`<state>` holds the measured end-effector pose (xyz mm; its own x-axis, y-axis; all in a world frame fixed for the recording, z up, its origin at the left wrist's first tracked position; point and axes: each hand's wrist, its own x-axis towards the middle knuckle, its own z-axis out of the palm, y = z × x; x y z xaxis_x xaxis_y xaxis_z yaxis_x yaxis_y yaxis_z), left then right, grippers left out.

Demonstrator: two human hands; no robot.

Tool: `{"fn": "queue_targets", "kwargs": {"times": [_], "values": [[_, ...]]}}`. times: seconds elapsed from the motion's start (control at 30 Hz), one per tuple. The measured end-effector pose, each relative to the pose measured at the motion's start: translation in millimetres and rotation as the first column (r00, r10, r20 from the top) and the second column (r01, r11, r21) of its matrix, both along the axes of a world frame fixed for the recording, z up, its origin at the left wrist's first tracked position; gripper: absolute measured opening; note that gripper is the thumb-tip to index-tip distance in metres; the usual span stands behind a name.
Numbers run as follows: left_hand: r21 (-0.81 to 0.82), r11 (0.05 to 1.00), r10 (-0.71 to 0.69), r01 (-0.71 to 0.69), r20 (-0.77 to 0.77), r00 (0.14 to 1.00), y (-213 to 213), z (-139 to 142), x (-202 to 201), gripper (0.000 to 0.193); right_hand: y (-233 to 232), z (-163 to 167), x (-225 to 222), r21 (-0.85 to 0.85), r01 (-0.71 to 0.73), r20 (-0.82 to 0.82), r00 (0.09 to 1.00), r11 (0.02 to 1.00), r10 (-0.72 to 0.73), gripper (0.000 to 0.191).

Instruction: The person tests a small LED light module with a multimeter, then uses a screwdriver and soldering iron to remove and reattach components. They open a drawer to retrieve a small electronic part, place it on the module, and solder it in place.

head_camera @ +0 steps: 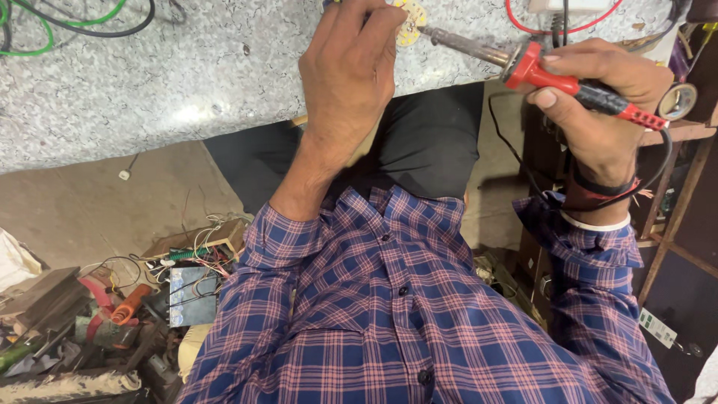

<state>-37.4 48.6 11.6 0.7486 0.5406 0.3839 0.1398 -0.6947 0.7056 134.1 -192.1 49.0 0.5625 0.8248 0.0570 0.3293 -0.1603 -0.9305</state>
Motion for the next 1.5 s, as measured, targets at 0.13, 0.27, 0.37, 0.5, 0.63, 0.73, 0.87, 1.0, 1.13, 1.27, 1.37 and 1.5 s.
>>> {"fn": "queue_targets", "kwargs": {"times": [0.13,0.27,0.37,0.5,0.63,0.73,0.87,1.0,1.13,1.27,1.37,1.5], "values": [[-0.007,1.0,-0.002,0.002,-0.013,1.0,0,2,-1,0.02,1,-1,6,-0.046,-0.034,0.071,0.997,0.998,0.037,0.022],[0.0,1.0,0.0,0.0,-0.011,1.0,0,-1,0,0.019,-1,1,8,-0.071,-0.096,0.159,0.982,0.993,0.106,0.021],[0.013,1.0,0.001,-0.001,-0.015,1.0,0,-5,0,0.02,0,4,9,-0.087,-0.112,0.187,0.974,0.99,0.127,0.021],[0.042,0.999,-0.005,0.004,0.003,1.0,1,-10,2,0.019,3,8,9,-0.105,-0.136,0.221,0.963,0.985,0.156,0.022],[0.043,0.999,0.001,-0.001,0.004,1.0,1,-11,1,0.021,7,11,10,-0.114,-0.146,0.237,0.956,0.983,0.17,0.03],[0.046,0.999,0.007,-0.007,-0.008,1.0,0,-10,1,0.022,9,12,7,-0.119,-0.122,0.253,0.956,0.985,0.149,0.03],[0.045,0.999,0.014,-0.014,-0.011,1.0,1,-9,1,0.023,12,20,0,-0.13,-0.126,0.247,0.956,0.983,0.155,0.023],[0.034,0.999,0.007,-0.007,-0.012,1.0,1,-8,0,0.023,21,37,-10,-0.157,-0.137,0.297,0.938,0.978,0.179,0.023],[0.038,0.999,0.015,-0.014,-0.021,1.0,0,-9,2,0.022,38,54,-20,-0.205,-0.17,0.456,0.855,0.964,0.248,0.025],[0.053,0.999,0.007,-0.006,-0.025,1.0,0,-9,0,0.023,48,67,-25,-0.26,-0.191,0.474,0.829,0.946,0.298,0.023],[0.062,0.998,0.005,-0.004,-0.022,1.0,0,-11,-1,0.023,46,68,-24,-0.29,-0.199,0.49,0.809,0.936,0.324,0.023],[0.067,0.998,0.008,-0.006,-0.02,1.0,-1,-15,2,0.022,42,57,-12,-0.23,-0.211,0.471,0.83,0.95,0.299,0.021]]}}
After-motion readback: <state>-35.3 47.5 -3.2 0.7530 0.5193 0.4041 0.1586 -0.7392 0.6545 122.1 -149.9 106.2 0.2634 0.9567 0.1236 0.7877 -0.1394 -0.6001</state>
